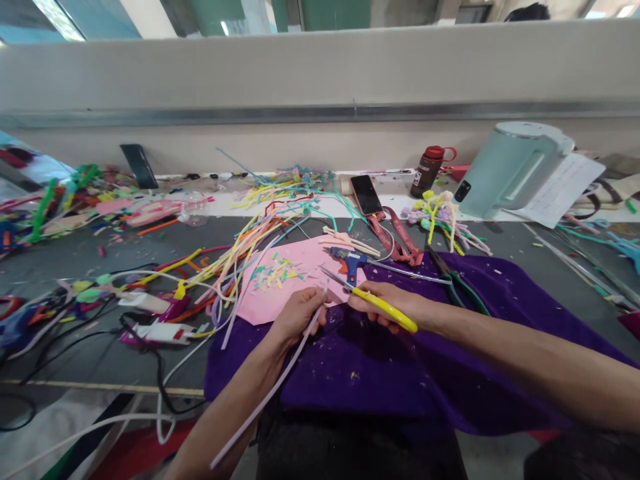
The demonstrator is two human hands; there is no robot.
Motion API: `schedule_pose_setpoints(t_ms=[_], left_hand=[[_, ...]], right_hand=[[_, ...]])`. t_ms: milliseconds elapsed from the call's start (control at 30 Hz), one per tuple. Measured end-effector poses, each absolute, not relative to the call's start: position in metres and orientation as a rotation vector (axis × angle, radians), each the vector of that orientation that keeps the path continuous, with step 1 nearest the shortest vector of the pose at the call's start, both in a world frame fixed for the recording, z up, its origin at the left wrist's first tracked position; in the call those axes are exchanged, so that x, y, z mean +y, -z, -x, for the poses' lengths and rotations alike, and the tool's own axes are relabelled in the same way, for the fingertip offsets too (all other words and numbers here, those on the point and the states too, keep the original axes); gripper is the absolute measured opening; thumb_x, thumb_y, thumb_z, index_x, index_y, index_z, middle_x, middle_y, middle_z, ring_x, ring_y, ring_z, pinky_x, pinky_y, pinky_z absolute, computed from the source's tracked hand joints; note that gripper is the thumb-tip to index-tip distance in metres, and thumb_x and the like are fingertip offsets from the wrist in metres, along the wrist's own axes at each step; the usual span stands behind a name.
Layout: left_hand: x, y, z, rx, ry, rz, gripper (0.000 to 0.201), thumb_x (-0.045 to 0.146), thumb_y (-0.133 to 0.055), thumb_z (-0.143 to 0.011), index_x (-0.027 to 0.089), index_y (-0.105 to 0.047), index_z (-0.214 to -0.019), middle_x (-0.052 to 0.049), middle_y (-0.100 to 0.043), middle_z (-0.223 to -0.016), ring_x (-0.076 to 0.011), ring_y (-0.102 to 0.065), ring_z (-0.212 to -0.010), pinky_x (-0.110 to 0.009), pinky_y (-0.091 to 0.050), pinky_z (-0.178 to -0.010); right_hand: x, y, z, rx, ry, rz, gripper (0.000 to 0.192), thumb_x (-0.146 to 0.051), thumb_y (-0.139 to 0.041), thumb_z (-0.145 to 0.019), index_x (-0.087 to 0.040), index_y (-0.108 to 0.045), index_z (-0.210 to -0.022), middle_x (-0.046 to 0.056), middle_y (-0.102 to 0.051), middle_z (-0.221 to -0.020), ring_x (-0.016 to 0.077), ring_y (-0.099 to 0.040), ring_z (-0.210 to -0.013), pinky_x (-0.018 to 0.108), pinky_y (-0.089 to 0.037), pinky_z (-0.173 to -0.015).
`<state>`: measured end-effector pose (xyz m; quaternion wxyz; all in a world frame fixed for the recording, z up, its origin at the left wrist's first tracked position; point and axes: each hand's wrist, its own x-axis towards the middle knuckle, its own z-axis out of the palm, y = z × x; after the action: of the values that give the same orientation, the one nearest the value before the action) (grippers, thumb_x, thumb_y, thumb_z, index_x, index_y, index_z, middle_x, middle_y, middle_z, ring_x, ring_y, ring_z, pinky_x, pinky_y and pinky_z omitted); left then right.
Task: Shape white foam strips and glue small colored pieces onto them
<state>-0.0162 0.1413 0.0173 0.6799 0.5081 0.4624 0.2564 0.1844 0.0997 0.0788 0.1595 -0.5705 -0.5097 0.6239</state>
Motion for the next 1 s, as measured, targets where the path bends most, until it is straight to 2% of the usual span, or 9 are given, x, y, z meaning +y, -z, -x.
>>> schedule_pose_setpoints(t_ms=[200, 400, 533, 767, 1000], left_hand=[[0.141, -0.024, 0.017, 0.971, -0.704, -1.061, 0.026, 0.04, -0.054, -0.074, 0.015, -0.052, -0.081, 0.005, -0.054, -0.043, -0.0066, -0.039, -0.024, -0.017, -0.019, -0.027], [0.141, -0.022, 0.018, 0.939, -0.677, -1.063, 0.025, 0.04, -0.053, -0.075, 0.015, -0.051, -0.079, 0.005, -0.054, -0.043, -0.0067, -0.039, -0.024, -0.017, -0.02, -0.026], [0.142, -0.022, 0.018, 0.996, -0.642, -1.08, 0.018, 0.034, -0.051, -0.076, 0.016, -0.051, -0.076, 0.005, -0.053, -0.041, -0.0065, -0.037, -0.024, -0.016, -0.021, -0.026], [0.142, -0.019, 0.02, 1.082, -0.557, -1.192, 0.024, 0.039, -0.048, -0.078, 0.016, -0.052, -0.073, 0.005, -0.053, -0.042, -0.0054, -0.037, -0.024, -0.016, -0.019, -0.027], [0.141, -0.015, 0.019, 1.122, -0.527, -1.23, 0.018, 0.033, -0.048, -0.077, 0.016, -0.052, -0.071, 0.005, -0.053, -0.041, -0.0057, -0.036, -0.024, -0.017, -0.019, -0.028]], right_hand=[[0.087, -0.076, -0.183, -1.668, -1.756, 1.604, 0.045, -0.059, -0.055, -0.073, -0.021, -0.048, -0.097, -0.006, -0.046, -0.061, 0.0051, -0.045, -0.04, 0.016, -0.041, -0.033], [0.093, -0.068, -0.17, -1.785, -1.602, 1.643, 0.045, -0.057, -0.053, -0.075, -0.02, -0.048, -0.1, -0.006, -0.046, -0.06, 0.0054, -0.042, -0.039, 0.018, -0.038, -0.034], [0.101, -0.064, -0.168, -1.862, -1.462, 1.615, 0.038, -0.051, -0.058, -0.074, -0.017, -0.054, -0.091, -0.003, -0.05, -0.065, 0.0047, -0.041, -0.045, 0.017, -0.036, -0.041], [0.12, -0.061, -0.174, -1.5, -1.877, 1.768, 0.051, -0.063, -0.059, -0.065, -0.022, -0.049, -0.094, -0.006, -0.045, -0.059, 0.003, -0.033, -0.035, 0.015, -0.026, -0.029], [0.12, -0.063, -0.179, -1.558, -1.789, 1.727, 0.05, -0.063, -0.06, -0.064, -0.021, -0.052, -0.089, -0.006, -0.044, -0.058, 0.0023, -0.034, -0.035, 0.013, -0.025, -0.028]])
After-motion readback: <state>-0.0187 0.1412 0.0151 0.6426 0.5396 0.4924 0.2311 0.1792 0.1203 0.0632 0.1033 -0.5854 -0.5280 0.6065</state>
